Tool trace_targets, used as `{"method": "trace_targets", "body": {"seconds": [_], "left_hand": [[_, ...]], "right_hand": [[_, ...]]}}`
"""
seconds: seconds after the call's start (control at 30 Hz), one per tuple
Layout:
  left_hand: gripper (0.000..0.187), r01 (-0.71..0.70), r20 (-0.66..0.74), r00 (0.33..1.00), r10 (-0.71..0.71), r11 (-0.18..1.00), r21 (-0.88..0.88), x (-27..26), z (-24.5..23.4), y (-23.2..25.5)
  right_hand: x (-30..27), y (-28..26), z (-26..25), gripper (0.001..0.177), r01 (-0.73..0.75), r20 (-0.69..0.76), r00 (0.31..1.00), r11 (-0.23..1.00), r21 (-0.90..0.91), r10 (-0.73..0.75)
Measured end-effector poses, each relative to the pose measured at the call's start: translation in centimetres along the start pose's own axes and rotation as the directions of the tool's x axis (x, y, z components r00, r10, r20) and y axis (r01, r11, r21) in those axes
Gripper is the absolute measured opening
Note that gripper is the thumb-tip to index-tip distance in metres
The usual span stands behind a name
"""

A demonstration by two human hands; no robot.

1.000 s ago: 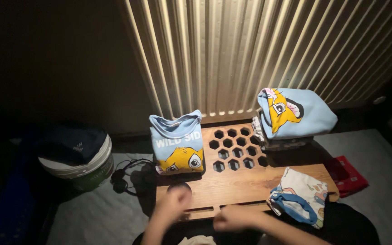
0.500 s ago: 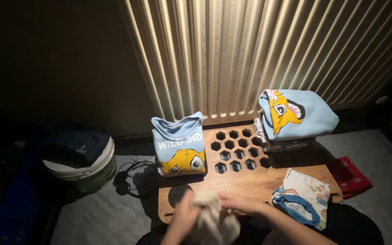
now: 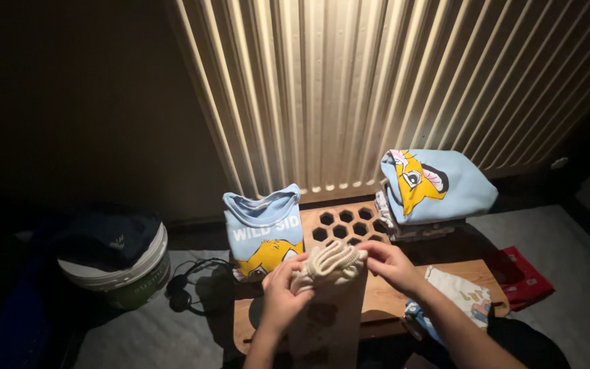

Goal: The person folds several pieces of clothing on a small wooden table. They handle light blue, dark blue, beige, and white garments, folding each one and stacking them neatly. The person also moves a stack of folded clothes to the side.

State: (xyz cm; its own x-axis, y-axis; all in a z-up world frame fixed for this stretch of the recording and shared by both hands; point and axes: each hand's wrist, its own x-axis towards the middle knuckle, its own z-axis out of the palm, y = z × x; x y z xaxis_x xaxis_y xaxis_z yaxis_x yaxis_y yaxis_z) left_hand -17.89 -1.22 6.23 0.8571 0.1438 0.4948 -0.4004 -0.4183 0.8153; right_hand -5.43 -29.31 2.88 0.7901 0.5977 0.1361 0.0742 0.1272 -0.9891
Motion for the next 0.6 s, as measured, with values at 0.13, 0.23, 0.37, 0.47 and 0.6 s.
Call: {"method": "trace_targets", "body": {"seconds": [0.13,0.23,0.37,0.47,0.6], "left_hand": [[0.033,0.333,0.21,0.936,-0.282,0.902,-0.275,-0.3,1.0,-2.0],[0.035,0.378,0.319,0.92,-0.225,0.72,-0.581,-0.3,1.9,-3.4],[0.042,0.309,0.305,0.939,-0.161,0.786,-0.536,-0.6,2.6,-3.6],[0.077,0.282,0.345,0.919,-0.191,0.93,-0.235,-0.9,2.0,-3.3],[0.032,0.331,0.584,0.641,-0.497,0.866,0.373,0.0,1.3,-3.8]], "right_hand": [[0.2,-2.9,1.0,0.076,-0.162,0.252,0.952,0.985,-0.062,0.173],[-0.2,-3.0,1.3,0.097,-0.102,0.341,0.906,0.911,-0.401,0.251],[-0.3,-1.3,2.2,0.054,-0.332,0.342,0.87,0.935,-0.126,0.355],[0.5,-1.8,1.0,0.037,-0.189,0.197,0.961,0.981,-0.05,0.195],[2.4,-6.2,-4.0,0.032,-0.201,0.109,0.967,0.953,-0.227,0.23]]}}
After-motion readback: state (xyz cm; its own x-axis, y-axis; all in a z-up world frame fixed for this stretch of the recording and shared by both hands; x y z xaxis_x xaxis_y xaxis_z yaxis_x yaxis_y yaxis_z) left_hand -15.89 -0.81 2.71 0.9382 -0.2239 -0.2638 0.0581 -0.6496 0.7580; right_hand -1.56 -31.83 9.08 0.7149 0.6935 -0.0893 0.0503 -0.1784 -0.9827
